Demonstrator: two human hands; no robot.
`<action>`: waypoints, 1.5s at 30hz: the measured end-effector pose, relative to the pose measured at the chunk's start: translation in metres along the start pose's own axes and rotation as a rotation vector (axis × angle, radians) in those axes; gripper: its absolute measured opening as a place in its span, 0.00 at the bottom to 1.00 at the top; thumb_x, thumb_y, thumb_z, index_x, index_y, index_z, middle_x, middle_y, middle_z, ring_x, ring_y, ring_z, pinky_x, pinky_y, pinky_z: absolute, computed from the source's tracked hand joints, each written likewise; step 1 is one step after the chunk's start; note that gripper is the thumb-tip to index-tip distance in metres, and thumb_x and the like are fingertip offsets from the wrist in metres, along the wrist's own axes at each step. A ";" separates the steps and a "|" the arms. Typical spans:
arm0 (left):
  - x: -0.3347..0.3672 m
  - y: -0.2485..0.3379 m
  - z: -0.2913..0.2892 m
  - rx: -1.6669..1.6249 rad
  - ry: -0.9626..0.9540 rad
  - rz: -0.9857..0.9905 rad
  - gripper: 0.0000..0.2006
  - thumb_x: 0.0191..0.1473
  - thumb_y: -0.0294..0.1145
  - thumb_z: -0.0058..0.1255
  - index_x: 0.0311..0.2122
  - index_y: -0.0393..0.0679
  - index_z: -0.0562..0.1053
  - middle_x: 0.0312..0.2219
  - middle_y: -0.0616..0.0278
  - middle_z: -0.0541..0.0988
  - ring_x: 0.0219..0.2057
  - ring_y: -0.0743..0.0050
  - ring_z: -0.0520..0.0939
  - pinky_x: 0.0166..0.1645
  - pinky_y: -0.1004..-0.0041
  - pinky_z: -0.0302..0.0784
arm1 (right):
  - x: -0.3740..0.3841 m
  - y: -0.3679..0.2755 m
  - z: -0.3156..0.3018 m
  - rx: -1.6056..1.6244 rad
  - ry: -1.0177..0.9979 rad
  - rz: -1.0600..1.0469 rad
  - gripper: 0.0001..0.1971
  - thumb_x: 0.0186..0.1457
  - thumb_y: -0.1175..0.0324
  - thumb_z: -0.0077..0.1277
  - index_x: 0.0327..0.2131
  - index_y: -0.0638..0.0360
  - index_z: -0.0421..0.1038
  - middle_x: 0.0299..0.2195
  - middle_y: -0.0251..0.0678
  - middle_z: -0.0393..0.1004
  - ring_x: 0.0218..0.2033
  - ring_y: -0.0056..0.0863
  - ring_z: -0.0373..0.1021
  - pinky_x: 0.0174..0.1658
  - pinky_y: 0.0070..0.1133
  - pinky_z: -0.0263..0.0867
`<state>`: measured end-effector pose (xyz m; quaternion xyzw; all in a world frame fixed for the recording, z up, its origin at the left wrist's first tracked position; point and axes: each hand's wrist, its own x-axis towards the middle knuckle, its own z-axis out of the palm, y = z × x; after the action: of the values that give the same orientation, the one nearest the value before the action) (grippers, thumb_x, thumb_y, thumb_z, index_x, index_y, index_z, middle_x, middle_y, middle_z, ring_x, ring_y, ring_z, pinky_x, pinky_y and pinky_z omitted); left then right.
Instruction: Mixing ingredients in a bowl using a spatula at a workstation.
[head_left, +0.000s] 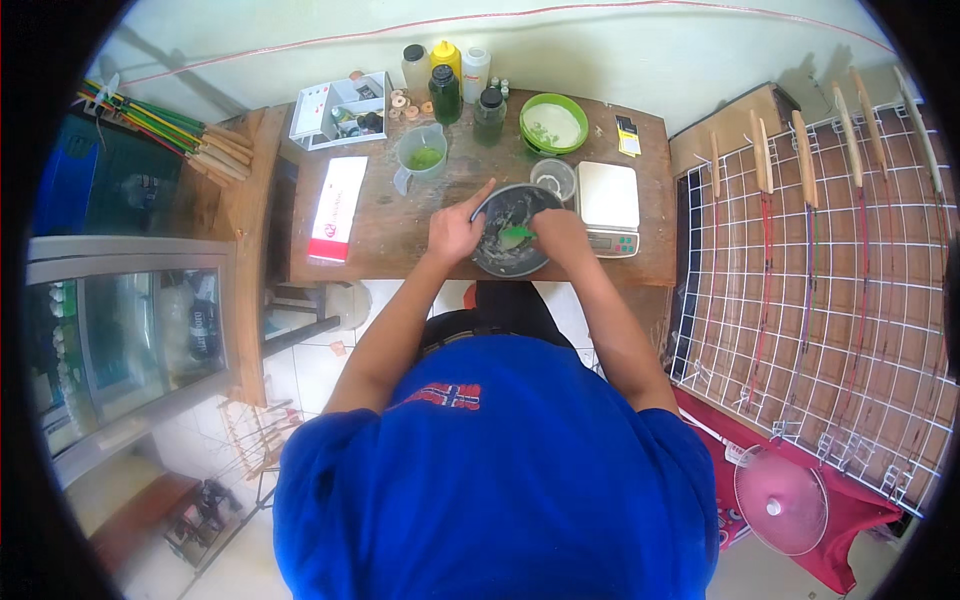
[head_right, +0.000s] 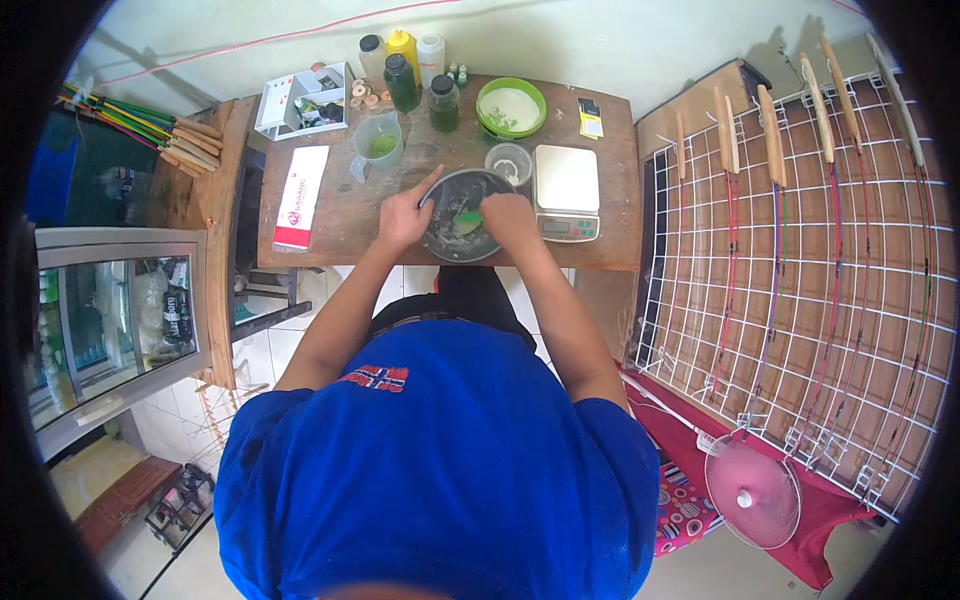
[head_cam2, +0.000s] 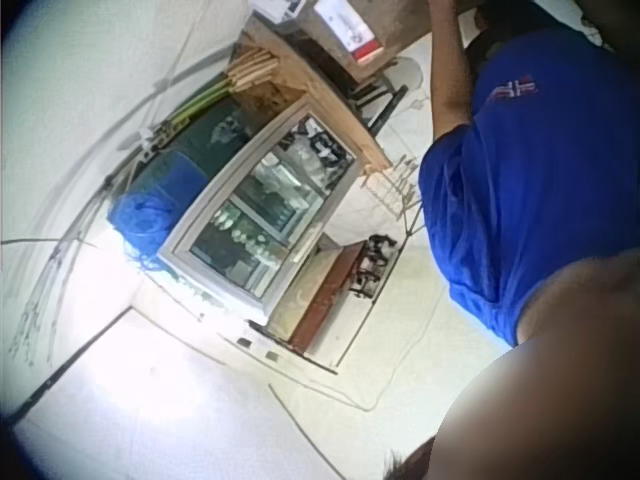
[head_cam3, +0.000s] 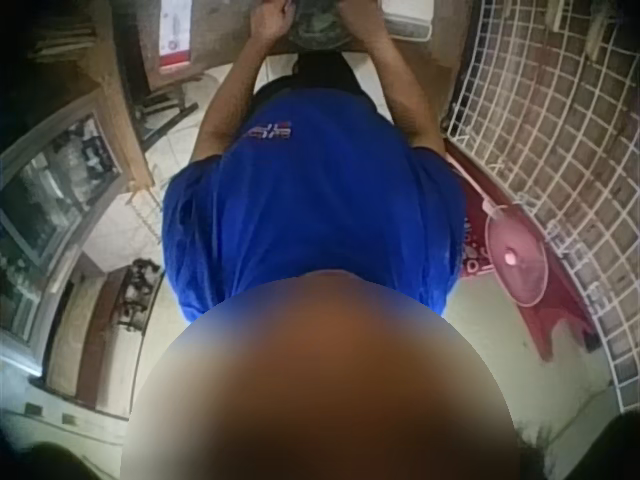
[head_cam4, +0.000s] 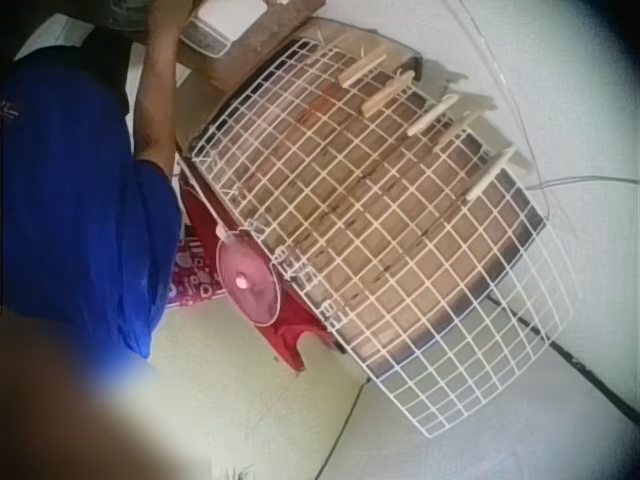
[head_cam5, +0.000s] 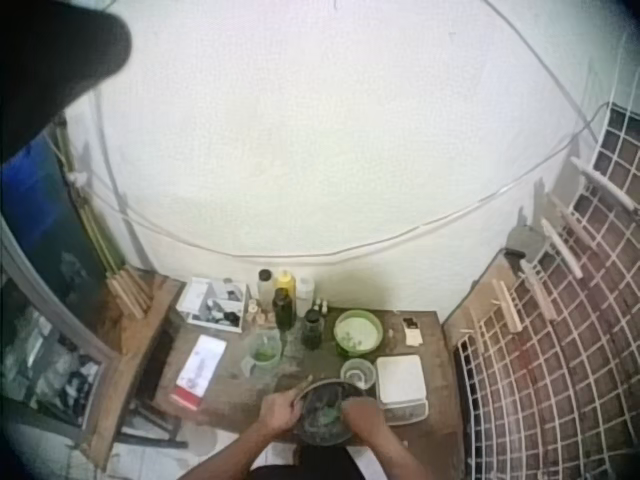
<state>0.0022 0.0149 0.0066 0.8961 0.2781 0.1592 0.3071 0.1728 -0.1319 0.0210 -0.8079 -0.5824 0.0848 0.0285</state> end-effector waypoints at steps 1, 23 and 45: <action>-0.001 0.000 0.000 0.002 0.002 -0.003 0.33 0.51 0.32 0.49 0.63 0.72 0.63 0.29 0.48 0.80 0.31 0.45 0.81 0.39 0.55 0.77 | -0.003 -0.005 -0.004 0.019 -0.064 -0.066 0.05 0.38 0.71 0.60 0.25 0.57 0.80 0.25 0.44 0.79 0.30 0.42 0.78 0.34 0.34 0.73; 0.000 0.025 0.012 0.115 0.070 -0.023 0.31 0.50 0.33 0.48 0.62 0.66 0.65 0.25 0.49 0.80 0.25 0.48 0.81 0.33 0.54 0.78 | -0.012 0.019 -0.027 0.197 -0.034 0.135 0.11 0.46 0.61 0.60 0.36 0.47 0.82 0.29 0.42 0.79 0.33 0.41 0.76 0.38 0.35 0.72; -0.010 0.011 0.023 -0.007 0.142 -0.393 0.30 0.51 0.36 0.48 0.61 0.73 0.65 0.31 0.43 0.80 0.33 0.40 0.81 0.43 0.51 0.76 | -0.038 0.027 -0.051 0.245 0.002 -0.060 0.14 0.47 0.58 0.59 0.39 0.44 0.81 0.28 0.40 0.79 0.31 0.41 0.75 0.36 0.34 0.70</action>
<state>0.0091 -0.0085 -0.0053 0.8101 0.4679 0.1598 0.3150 0.1955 -0.1734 0.0713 -0.7805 -0.5918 0.1538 0.1302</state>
